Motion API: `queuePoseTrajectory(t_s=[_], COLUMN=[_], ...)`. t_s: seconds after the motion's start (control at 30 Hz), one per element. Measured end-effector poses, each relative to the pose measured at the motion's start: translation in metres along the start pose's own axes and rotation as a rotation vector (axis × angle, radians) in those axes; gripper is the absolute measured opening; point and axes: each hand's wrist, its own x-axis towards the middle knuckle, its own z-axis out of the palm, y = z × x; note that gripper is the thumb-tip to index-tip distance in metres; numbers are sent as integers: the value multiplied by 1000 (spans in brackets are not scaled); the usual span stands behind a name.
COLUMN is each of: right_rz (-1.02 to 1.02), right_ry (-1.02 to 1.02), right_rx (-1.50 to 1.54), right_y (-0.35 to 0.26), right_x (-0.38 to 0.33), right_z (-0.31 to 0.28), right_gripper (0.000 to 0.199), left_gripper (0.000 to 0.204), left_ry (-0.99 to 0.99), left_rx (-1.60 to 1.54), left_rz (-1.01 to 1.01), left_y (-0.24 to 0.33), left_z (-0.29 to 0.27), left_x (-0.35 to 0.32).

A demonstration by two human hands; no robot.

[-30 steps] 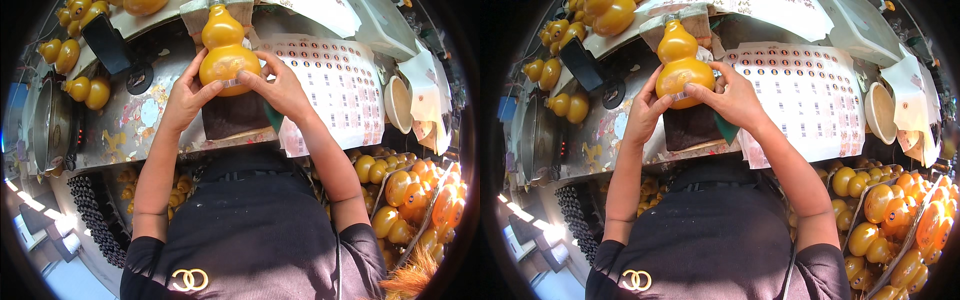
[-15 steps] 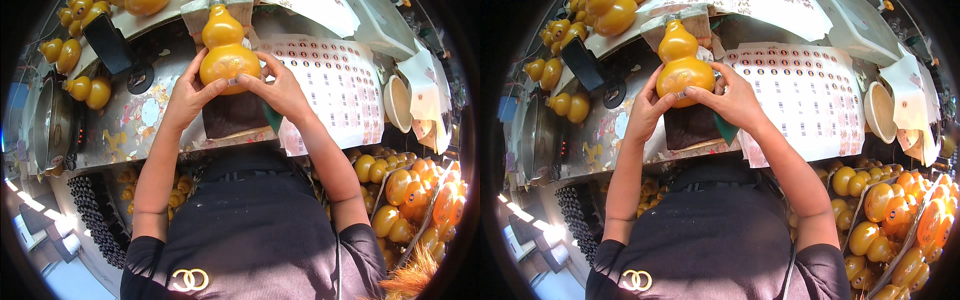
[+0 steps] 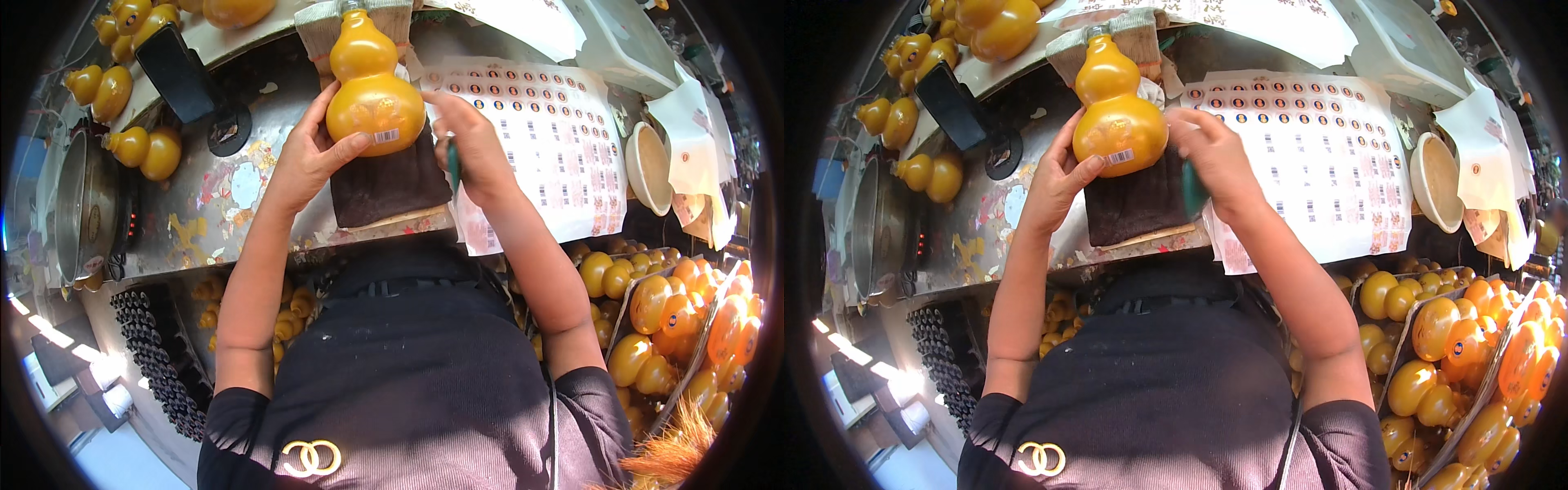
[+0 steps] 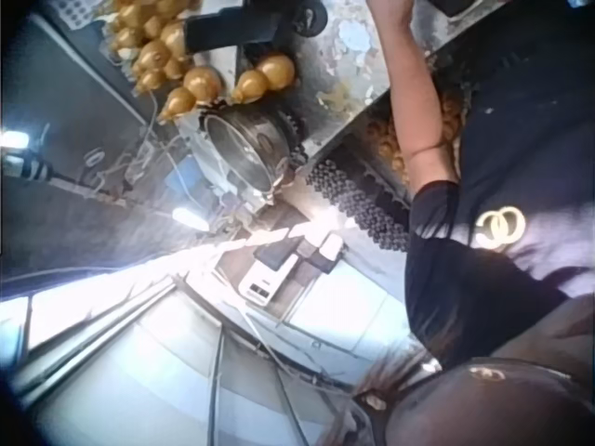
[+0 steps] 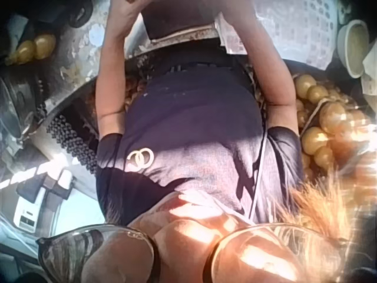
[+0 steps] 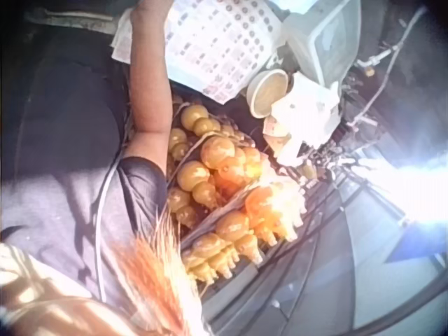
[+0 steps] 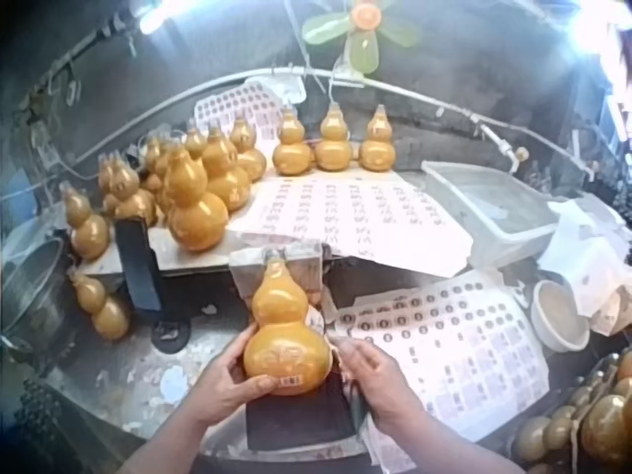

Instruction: The person picks up yellow gourd-shaped objects from a pile, wipes them with a green cloth, and applies a sticker label to each one. The labeled gourds are then placed on a nearby table.

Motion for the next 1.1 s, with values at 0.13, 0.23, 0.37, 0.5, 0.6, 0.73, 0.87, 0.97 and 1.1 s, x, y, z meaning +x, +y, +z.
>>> queuePoseTrajectory(t_s=[0.13,0.23,0.37,0.5,0.6,0.73,0.87,0.97,1.1], right_rz=[6,-209,-718,-528,-395,-259,-712,-1222,-1314], right_ry=[-73,48,166,183,171,178,435,374,205], right_rx=[621,68,-516,-374,-218,-71,-385,-696,-910], right_y=[-15,-7,7,12,14,16,14,17,23], right_x=[-27,-45,-42,-42,-40,-38,-44,-37,-38], right_z=[-5,17,32,25,18,9,17,24,43], right_gripper=[37,23,22,22,21,19,20,23,19], left_gripper=[86,84,79,77,77,77,71,67,65], left_ry=[-4,6,-2,-7,-6,-16,-3,-34,-52], left_rx=[17,39,74,76,98,116,-7,19,-18], left_rz=[0,26,21,3,8,-5,-25,-10,-32], left_y=[-2,-4,-1,0,-1,0,-11,-9,-9], left_z=[0,1,1,3,2,3,-9,-6,-9], left_x=[0,0,0,-1,0,-1,2,3,3])
